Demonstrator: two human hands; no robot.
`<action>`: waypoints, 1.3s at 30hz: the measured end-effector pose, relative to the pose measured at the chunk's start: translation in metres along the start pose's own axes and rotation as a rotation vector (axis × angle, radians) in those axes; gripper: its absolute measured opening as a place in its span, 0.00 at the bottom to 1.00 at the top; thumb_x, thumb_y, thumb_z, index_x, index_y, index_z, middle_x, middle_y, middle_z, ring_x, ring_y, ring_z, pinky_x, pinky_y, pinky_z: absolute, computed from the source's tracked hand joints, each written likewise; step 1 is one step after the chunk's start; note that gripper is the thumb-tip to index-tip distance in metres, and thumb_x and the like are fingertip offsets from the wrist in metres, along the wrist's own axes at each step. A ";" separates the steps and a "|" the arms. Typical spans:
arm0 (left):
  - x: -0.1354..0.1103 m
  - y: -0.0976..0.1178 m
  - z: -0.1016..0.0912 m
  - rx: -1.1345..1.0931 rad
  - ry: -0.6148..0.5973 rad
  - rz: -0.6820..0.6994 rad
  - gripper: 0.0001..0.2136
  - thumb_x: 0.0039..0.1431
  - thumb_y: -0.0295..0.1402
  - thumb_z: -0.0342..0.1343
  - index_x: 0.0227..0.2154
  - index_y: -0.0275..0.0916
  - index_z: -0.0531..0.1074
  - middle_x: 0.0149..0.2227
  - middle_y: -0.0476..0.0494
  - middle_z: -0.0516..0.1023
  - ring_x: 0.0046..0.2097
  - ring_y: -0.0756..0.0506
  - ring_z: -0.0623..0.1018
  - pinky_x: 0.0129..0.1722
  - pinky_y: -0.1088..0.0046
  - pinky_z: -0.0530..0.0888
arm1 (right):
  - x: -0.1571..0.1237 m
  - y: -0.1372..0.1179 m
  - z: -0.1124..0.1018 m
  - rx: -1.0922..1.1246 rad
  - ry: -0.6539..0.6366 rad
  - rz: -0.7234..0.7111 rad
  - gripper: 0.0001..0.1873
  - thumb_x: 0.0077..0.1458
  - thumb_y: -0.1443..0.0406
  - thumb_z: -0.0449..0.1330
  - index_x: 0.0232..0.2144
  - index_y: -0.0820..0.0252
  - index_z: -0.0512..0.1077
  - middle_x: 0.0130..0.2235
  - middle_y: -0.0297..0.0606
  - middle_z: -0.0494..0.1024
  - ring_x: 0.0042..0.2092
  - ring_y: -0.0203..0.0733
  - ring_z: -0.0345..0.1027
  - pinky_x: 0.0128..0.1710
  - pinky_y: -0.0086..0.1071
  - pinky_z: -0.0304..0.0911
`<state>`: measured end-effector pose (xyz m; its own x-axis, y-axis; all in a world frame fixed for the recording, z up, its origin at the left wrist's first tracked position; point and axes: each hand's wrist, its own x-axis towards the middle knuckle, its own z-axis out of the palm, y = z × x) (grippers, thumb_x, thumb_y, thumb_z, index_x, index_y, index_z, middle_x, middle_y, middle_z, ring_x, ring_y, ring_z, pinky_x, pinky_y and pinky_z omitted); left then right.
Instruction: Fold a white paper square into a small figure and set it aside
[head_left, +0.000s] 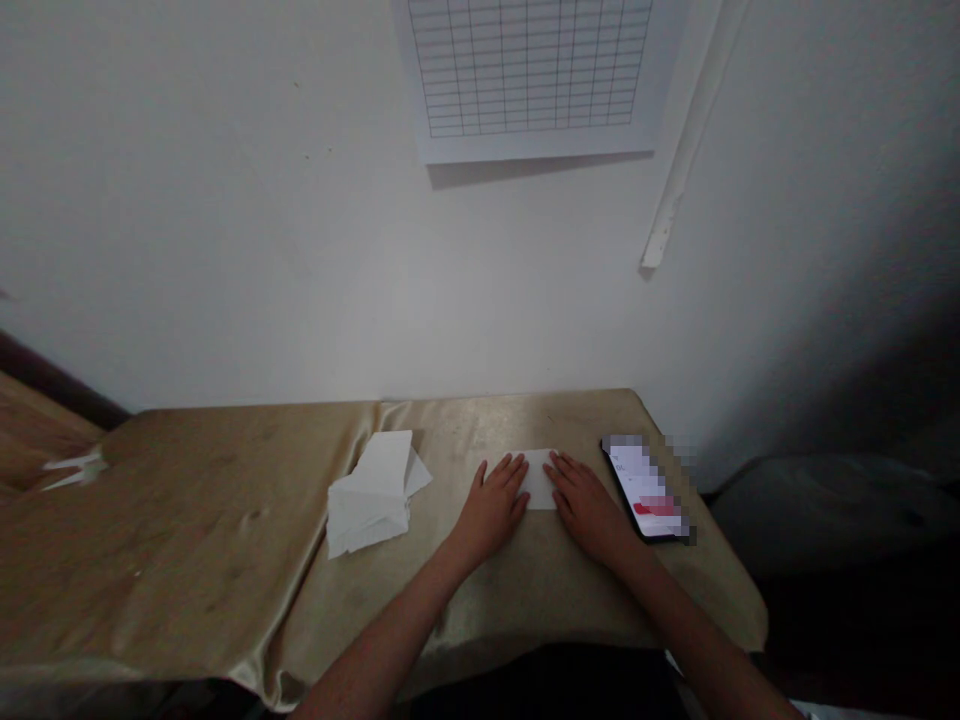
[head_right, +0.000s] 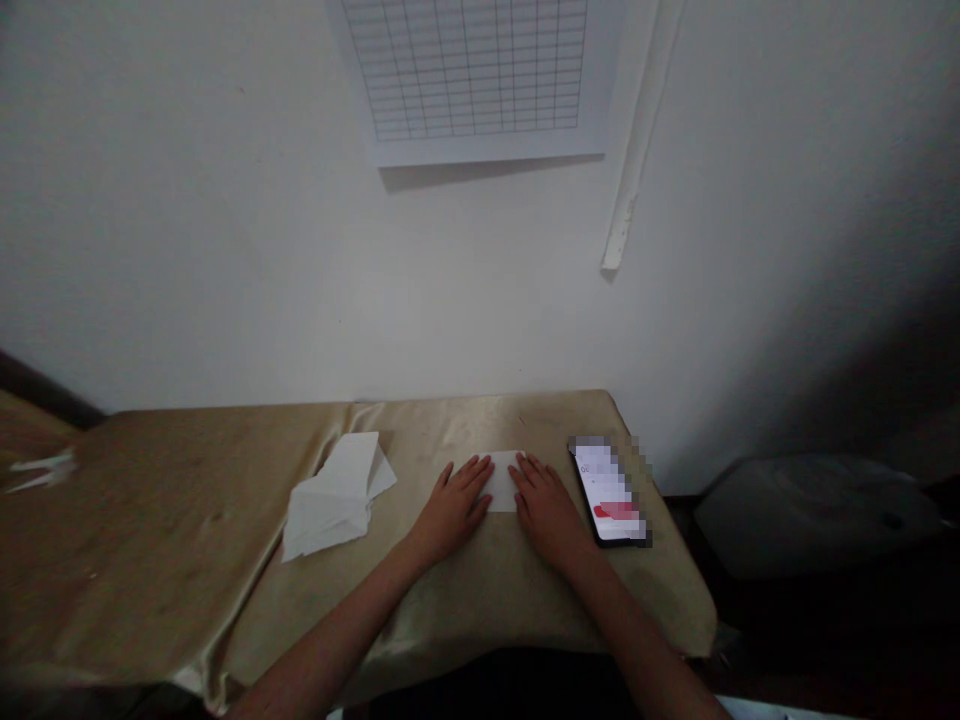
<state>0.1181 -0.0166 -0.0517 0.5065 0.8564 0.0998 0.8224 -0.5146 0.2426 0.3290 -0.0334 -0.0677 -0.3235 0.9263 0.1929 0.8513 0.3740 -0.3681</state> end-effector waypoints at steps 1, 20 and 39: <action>0.002 0.002 0.001 0.013 0.012 -0.009 0.23 0.71 0.37 0.45 0.66 0.42 0.59 0.69 0.40 0.62 0.70 0.41 0.60 0.70 0.49 0.54 | 0.004 -0.001 0.001 -0.026 -0.029 -0.011 0.27 0.66 0.65 0.45 0.65 0.60 0.62 0.69 0.44 0.59 0.70 0.48 0.49 0.69 0.50 0.49; 0.030 0.001 0.008 0.098 0.015 -0.092 0.28 0.71 0.46 0.39 0.71 0.48 0.50 0.73 0.45 0.48 0.73 0.38 0.50 0.69 0.40 0.45 | 0.047 0.002 0.006 -0.194 -0.015 0.062 0.29 0.69 0.58 0.43 0.69 0.52 0.52 0.72 0.43 0.46 0.73 0.53 0.40 0.69 0.60 0.39; 0.030 -0.002 0.005 0.181 0.140 -0.106 0.26 0.71 0.35 0.39 0.70 0.41 0.50 0.73 0.39 0.48 0.73 0.39 0.48 0.69 0.40 0.46 | 0.047 0.010 0.002 -0.025 0.163 0.014 0.27 0.65 0.68 0.44 0.63 0.66 0.65 0.66 0.48 0.64 0.68 0.47 0.56 0.69 0.46 0.53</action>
<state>0.1326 0.0099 -0.0543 0.3842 0.8969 0.2188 0.9085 -0.4095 0.0830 0.3218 0.0136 -0.0643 -0.2417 0.9111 0.3340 0.8658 0.3579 -0.3497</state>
